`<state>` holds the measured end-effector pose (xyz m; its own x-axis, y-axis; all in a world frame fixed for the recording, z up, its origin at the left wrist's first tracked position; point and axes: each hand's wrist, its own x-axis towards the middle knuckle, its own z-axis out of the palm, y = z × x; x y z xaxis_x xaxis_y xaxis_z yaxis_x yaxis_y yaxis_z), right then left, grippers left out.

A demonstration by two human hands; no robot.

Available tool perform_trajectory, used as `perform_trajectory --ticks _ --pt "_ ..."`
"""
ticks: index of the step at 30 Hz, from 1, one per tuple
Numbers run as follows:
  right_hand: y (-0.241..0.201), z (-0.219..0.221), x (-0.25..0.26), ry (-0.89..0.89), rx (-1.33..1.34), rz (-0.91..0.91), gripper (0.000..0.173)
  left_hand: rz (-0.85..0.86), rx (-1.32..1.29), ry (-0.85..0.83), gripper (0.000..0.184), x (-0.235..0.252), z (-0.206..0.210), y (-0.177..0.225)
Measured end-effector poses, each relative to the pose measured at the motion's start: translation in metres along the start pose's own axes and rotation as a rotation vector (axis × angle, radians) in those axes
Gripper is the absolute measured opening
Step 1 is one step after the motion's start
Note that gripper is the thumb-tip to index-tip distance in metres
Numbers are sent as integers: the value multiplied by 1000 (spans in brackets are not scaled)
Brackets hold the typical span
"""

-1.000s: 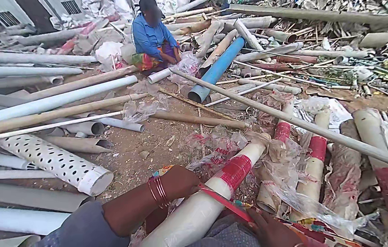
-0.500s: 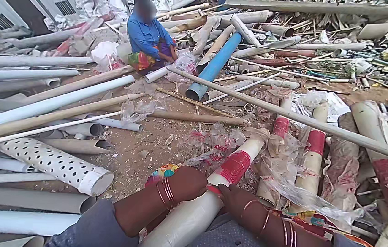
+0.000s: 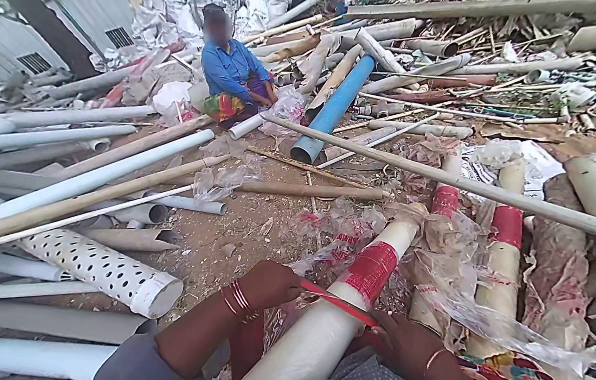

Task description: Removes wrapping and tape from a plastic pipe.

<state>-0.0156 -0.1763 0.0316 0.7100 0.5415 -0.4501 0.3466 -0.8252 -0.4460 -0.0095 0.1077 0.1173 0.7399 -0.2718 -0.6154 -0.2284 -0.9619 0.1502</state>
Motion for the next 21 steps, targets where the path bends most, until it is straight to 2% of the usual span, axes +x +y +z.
perform_trajectory --ticks 10,13,18,21 --pt "18 12 -13 165 48 -38 43 -34 -41 -25 45 16 1 -27" --pt "14 10 -13 115 16 -11 45 -43 -53 -21 43 17 1 -18" --pt "9 5 -11 111 -37 -16 46 -89 -184 180 49 7 -5 -5" --pt "7 8 -11 132 -41 -23 46 -35 -228 299 50 7 -2 7"
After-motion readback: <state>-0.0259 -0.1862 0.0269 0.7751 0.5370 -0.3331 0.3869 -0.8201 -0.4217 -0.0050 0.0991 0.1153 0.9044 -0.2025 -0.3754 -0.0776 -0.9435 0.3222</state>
